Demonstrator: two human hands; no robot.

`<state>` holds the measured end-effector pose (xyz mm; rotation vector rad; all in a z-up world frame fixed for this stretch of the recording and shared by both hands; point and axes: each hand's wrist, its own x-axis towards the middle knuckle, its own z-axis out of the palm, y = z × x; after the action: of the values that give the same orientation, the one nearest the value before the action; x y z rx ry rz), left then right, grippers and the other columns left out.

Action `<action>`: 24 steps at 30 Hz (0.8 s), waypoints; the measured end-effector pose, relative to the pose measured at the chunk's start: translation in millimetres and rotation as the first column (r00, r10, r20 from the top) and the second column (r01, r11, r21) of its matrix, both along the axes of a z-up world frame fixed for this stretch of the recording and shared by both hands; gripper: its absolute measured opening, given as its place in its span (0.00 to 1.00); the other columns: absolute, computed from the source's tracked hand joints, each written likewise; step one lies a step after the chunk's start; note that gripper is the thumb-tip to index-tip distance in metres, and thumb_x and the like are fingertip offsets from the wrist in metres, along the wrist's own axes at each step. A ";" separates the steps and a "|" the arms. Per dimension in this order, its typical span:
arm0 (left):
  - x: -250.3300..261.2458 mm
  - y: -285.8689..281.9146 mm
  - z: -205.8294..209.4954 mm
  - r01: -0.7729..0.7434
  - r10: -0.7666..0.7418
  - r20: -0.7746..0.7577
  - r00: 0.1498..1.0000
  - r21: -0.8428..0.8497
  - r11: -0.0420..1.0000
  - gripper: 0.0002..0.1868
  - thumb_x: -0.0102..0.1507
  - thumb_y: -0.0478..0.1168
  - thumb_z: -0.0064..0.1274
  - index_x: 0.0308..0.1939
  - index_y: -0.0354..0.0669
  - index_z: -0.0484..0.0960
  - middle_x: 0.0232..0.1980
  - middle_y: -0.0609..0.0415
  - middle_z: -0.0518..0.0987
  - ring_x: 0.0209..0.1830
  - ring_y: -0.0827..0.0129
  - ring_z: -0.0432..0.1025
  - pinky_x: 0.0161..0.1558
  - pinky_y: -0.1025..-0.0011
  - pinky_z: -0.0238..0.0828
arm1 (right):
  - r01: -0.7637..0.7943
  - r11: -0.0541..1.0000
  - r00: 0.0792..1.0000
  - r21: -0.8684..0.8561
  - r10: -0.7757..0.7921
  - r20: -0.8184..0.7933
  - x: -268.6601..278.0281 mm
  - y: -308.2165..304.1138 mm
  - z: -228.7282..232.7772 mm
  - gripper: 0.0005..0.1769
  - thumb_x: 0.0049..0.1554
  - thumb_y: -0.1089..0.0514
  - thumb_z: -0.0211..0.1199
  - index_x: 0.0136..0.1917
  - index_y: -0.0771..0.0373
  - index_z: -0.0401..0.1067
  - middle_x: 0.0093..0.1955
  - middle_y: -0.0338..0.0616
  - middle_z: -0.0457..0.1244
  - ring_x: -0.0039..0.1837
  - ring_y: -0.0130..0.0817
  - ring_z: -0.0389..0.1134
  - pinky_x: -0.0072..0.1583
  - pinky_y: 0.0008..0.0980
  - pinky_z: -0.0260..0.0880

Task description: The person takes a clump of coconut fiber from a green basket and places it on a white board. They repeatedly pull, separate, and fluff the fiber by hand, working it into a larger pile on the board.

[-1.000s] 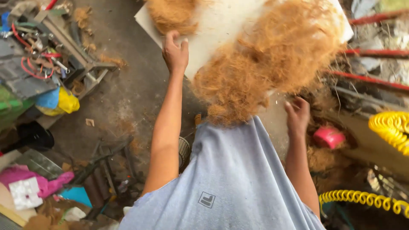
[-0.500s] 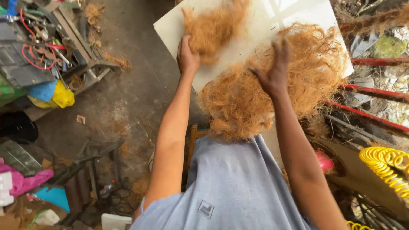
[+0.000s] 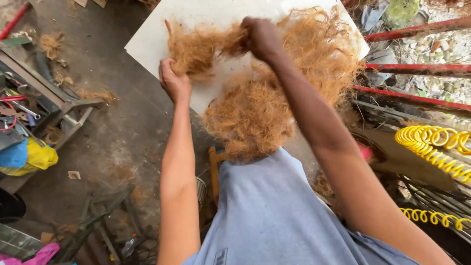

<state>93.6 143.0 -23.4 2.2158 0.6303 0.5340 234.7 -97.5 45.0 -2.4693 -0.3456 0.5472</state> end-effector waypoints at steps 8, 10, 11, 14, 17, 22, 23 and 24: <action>52.7 7.3 -4.5 -0.246 0.239 -0.071 0.968 -0.107 0.963 0.20 0.53 0.20 0.47 0.39 0.51 0.67 0.42 0.54 0.76 0.38 0.54 0.73 0.31 0.59 0.68 | 0.051 0.968 0.893 0.244 -0.153 0.423 -19.1 -167.3 150.3 0.20 0.70 0.76 0.76 0.43 0.62 0.72 0.42 0.37 0.65 0.45 0.24 0.56 0.43 0.31 0.57; 67.2 1.5 -13.0 -0.233 0.230 -0.045 0.972 -0.109 0.966 0.19 0.54 0.22 0.48 0.41 0.51 0.67 0.42 0.54 0.74 0.38 0.56 0.71 0.33 0.63 0.68 | 0.193 0.850 0.897 0.490 -0.355 0.263 -49.4 -189.3 181.8 0.17 0.66 0.78 0.69 0.44 0.64 0.66 0.39 0.41 0.59 0.41 0.29 0.56 0.42 0.33 0.56; 71.5 -0.3 -17.2 -0.232 0.231 -0.017 0.973 -0.103 0.967 0.19 0.56 0.24 0.50 0.43 0.52 0.66 0.42 0.55 0.73 0.37 0.57 0.68 0.34 0.66 0.68 | 0.331 0.651 0.869 0.683 -0.493 0.048 -65.3 -198.8 197.3 0.15 0.62 0.81 0.62 0.45 0.68 0.61 0.36 0.47 0.54 0.37 0.35 0.57 0.42 0.35 0.56; 80.3 -3.1 -38.0 -0.142 0.106 -0.186 0.977 -0.191 0.971 0.38 0.59 0.39 0.69 0.66 0.56 0.60 0.68 0.48 0.68 0.66 0.48 0.69 0.56 0.50 0.75 | 0.439 0.489 0.775 0.754 -0.631 -0.042 -111.1 -246.7 195.2 0.14 0.54 0.78 0.52 0.43 0.61 0.58 0.39 0.39 0.51 0.39 0.31 0.52 0.40 0.32 0.56; 65.8 -24.0 -15.9 -0.069 0.054 -0.116 0.992 -0.126 0.990 0.49 0.61 0.46 0.67 0.76 0.55 0.48 0.77 0.47 0.56 0.78 0.49 0.57 0.68 0.51 0.70 | 0.529 0.341 0.742 0.777 -0.631 -0.228 -145.4 -258.8 178.1 0.11 0.62 0.70 0.60 0.52 0.54 0.72 0.55 0.38 0.67 0.56 0.30 0.70 0.55 0.25 0.75; 9.4 -127.1 88.4 0.048 -0.088 -0.158 0.984 -0.244 0.969 0.39 0.62 0.57 0.52 0.72 0.50 0.56 0.77 0.48 0.57 0.76 0.56 0.58 0.72 0.53 0.60 | 0.742 0.275 0.612 0.611 -0.650 -0.451 -178.0 -234.8 135.5 0.12 0.59 0.70 0.56 0.50 0.54 0.71 0.44 0.36 0.63 0.44 0.27 0.62 0.44 0.24 0.66; -5.8 -154.1 119.4 0.202 -0.320 -0.158 0.934 -0.506 0.839 0.43 0.61 0.71 0.43 0.67 0.42 0.61 0.72 0.43 0.66 0.67 0.56 0.70 0.61 0.65 0.76 | 0.806 0.336 0.568 0.487 -0.667 -0.482 -182.0 -220.8 135.2 0.18 0.58 0.74 0.51 0.47 0.50 0.69 0.40 0.32 0.59 0.39 0.23 0.56 0.41 0.20 0.58; -24.8 -193.6 120.6 0.174 -0.288 -0.160 0.944 -0.497 0.850 0.43 0.61 0.71 0.43 0.67 0.42 0.61 0.72 0.43 0.66 0.67 0.56 0.70 0.61 0.65 0.76 | 0.795 0.358 0.591 0.491 -0.643 -0.488 -184.3 -207.6 123.0 0.18 0.58 0.74 0.51 0.47 0.50 0.69 0.40 0.32 0.59 0.39 0.23 0.56 0.41 0.20 0.58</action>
<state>68.8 -50.5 97.2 1.8501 0.5292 -0.0157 50.5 -305.2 168.0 -1.5488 0.5829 0.2072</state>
